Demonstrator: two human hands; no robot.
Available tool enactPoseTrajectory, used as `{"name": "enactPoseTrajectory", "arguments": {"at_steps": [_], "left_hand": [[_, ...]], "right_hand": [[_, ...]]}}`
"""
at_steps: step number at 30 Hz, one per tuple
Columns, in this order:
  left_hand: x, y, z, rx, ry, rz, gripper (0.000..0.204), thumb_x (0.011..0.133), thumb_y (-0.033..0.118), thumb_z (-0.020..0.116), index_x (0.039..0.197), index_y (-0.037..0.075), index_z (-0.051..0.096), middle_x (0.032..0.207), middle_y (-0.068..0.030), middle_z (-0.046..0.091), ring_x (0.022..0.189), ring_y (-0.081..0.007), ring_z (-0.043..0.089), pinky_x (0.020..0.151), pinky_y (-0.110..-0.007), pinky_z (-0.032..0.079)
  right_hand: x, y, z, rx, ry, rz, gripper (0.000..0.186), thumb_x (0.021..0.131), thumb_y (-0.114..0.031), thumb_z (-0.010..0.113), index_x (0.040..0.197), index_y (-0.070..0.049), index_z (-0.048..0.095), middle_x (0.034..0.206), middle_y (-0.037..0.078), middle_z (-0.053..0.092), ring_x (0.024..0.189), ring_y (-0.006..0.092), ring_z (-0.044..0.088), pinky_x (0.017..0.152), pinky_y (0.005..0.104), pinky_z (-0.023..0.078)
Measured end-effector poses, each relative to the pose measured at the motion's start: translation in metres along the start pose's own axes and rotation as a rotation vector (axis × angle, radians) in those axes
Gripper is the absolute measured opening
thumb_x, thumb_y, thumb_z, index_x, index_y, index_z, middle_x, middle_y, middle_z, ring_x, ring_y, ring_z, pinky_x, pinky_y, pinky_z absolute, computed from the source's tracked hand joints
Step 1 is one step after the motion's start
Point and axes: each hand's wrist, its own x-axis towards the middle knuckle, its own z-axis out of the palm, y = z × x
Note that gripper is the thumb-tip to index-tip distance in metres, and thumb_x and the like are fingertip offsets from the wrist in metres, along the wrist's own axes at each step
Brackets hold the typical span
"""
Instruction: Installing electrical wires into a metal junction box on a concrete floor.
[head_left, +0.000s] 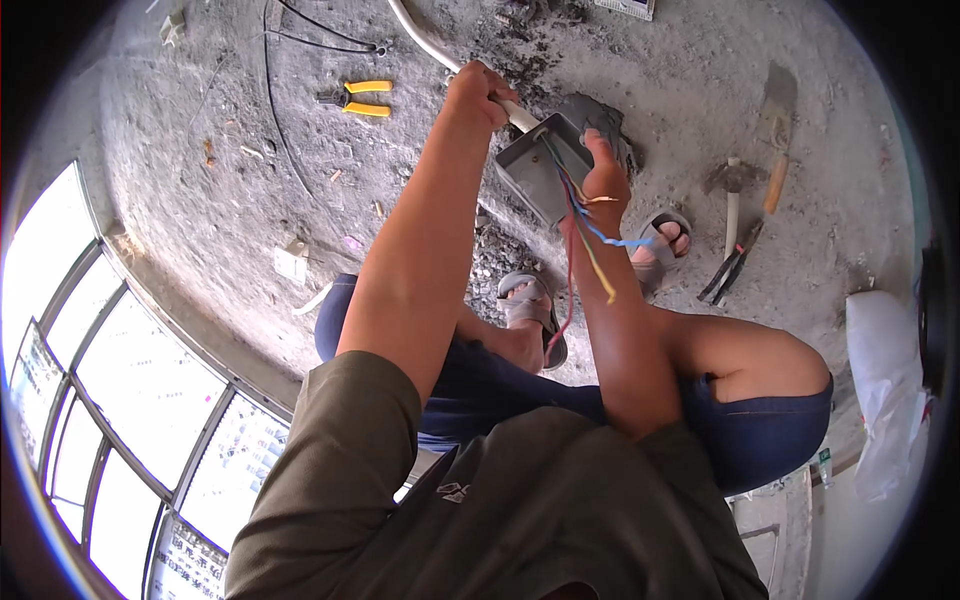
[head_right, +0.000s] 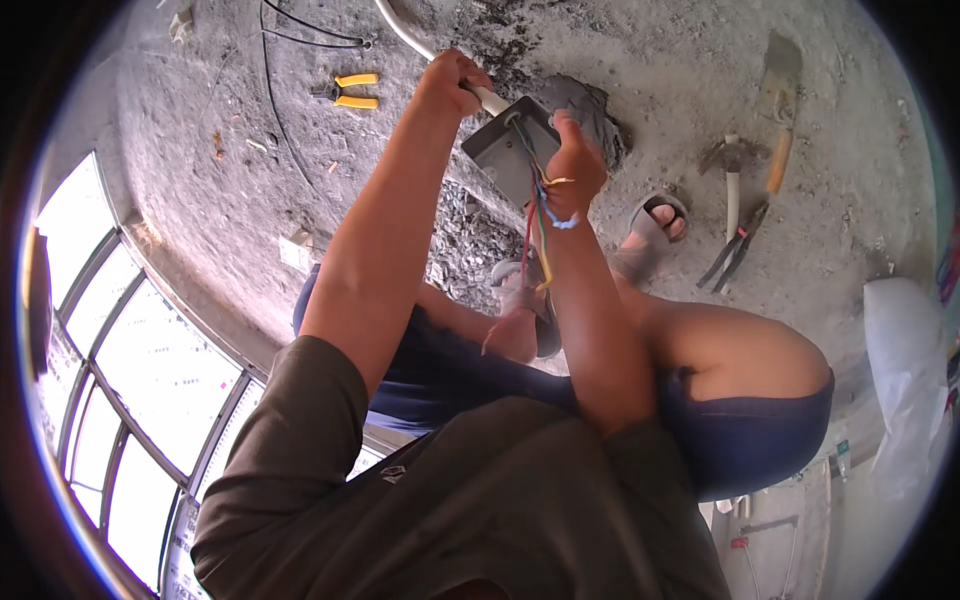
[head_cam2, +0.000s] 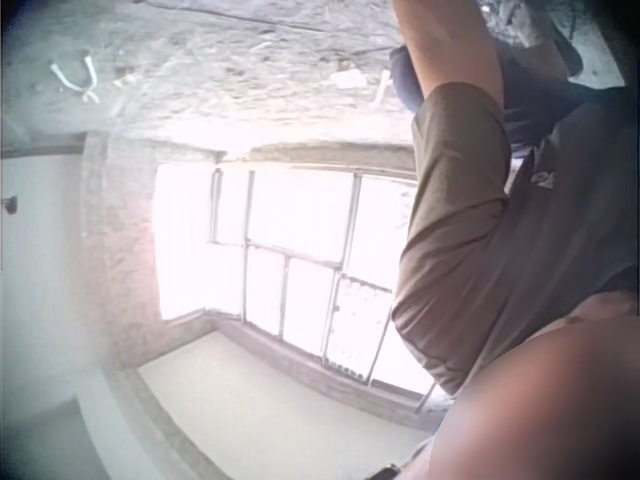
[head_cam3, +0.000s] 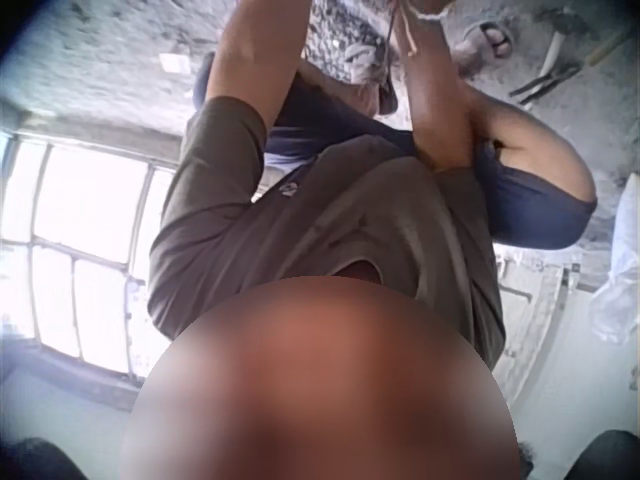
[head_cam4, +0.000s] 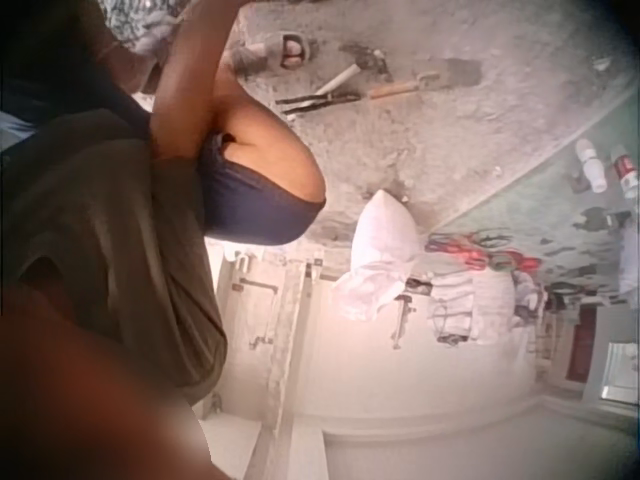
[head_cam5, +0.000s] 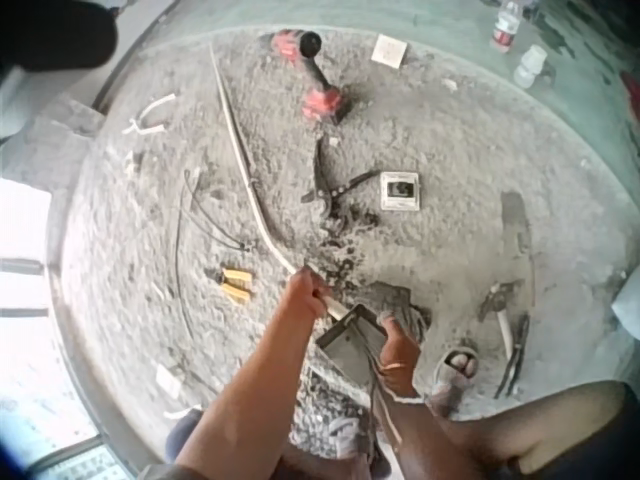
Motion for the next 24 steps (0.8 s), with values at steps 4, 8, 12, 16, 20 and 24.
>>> {"name": "enactPoseTrajectory", "arguments": {"at_steps": [4, 8, 12, 16, 20, 24], "left_hand": [[-0.008, 0.005, -0.003, 0.025, -0.038, -0.095, 0.020, 0.082, 0.006, 0.042, 0.064, 0.009, 0.033, 0.052, -0.0013, 0.030, 0.042, -0.0134, 0.027, 0.038, -0.029, 0.027], [-0.016, 0.013, -0.001, 0.052, -0.002, -0.139, 0.028, 0.081, 0.006, 0.050, 0.059, 0.012, 0.034, 0.052, 0.0016, 0.031, 0.041, -0.0094, 0.030, 0.038, -0.022, 0.027], [-0.023, 0.008, 0.001, 0.098, -0.075, -0.133, 0.027, 0.083, 0.009, 0.046, 0.059, 0.012, 0.034, 0.053, 0.0009, 0.032, 0.043, -0.0107, 0.033, 0.037, -0.023, 0.030], [-0.013, 0.007, -0.003, 0.052, -0.103, -0.037, 0.019, 0.083, 0.010, 0.042, 0.065, 0.007, 0.036, 0.053, -0.0049, 0.033, 0.041, -0.0159, 0.030, 0.039, -0.032, 0.030], [-0.011, 0.004, -0.005, 0.028, -0.064, 0.052, 0.019, 0.083, 0.010, 0.043, 0.065, 0.007, 0.036, 0.053, -0.0044, 0.033, 0.041, -0.0157, 0.029, 0.038, -0.031, 0.030], [-0.011, 0.000, -0.003, 0.038, -0.102, -0.029, 0.027, 0.085, 0.012, 0.046, 0.060, 0.012, 0.035, 0.050, 0.0002, 0.030, 0.042, -0.0151, 0.032, 0.043, -0.029, 0.036]], "right_hand": [[-0.033, -0.013, 0.004, -0.287, 0.091, -0.537, 0.021, 0.075, -0.022, 0.072, 0.081, -0.003, 0.065, 0.081, 0.009, 0.064, 0.080, 0.0244, 0.061, 0.074, 0.0334, 0.046], [-0.040, -0.002, 0.001, -0.388, 0.014, -1.026, 0.016, 0.071, -0.014, 0.075, 0.079, -0.005, 0.064, 0.081, 0.009, 0.061, 0.078, 0.0252, 0.059, 0.072, 0.0331, 0.047], [-0.037, 0.003, -0.001, -0.375, 0.058, -0.927, 0.017, 0.072, -0.013, 0.075, 0.081, -0.005, 0.064, 0.085, 0.009, 0.062, 0.079, 0.0249, 0.059, 0.074, 0.0337, 0.047], [-0.038, -0.005, 0.008, -0.212, 0.105, -0.478, 0.019, 0.076, -0.019, 0.072, 0.081, -0.001, 0.066, 0.085, 0.011, 0.065, 0.081, 0.0234, 0.061, 0.075, 0.0321, 0.046], [-0.026, -0.003, 0.008, -0.262, 0.116, -0.128, 0.024, 0.084, -0.024, 0.060, 0.086, -0.002, 0.068, 0.091, 0.013, 0.067, 0.087, 0.0275, 0.063, 0.080, 0.0337, 0.046], [0.036, 0.067, -0.021, -0.092, -0.081, -0.064, 0.034, 0.088, -0.033, 0.052, 0.094, -0.004, 0.068, 0.102, 0.014, 0.067, 0.096, 0.0282, 0.062, 0.085, 0.0335, 0.044]]}}
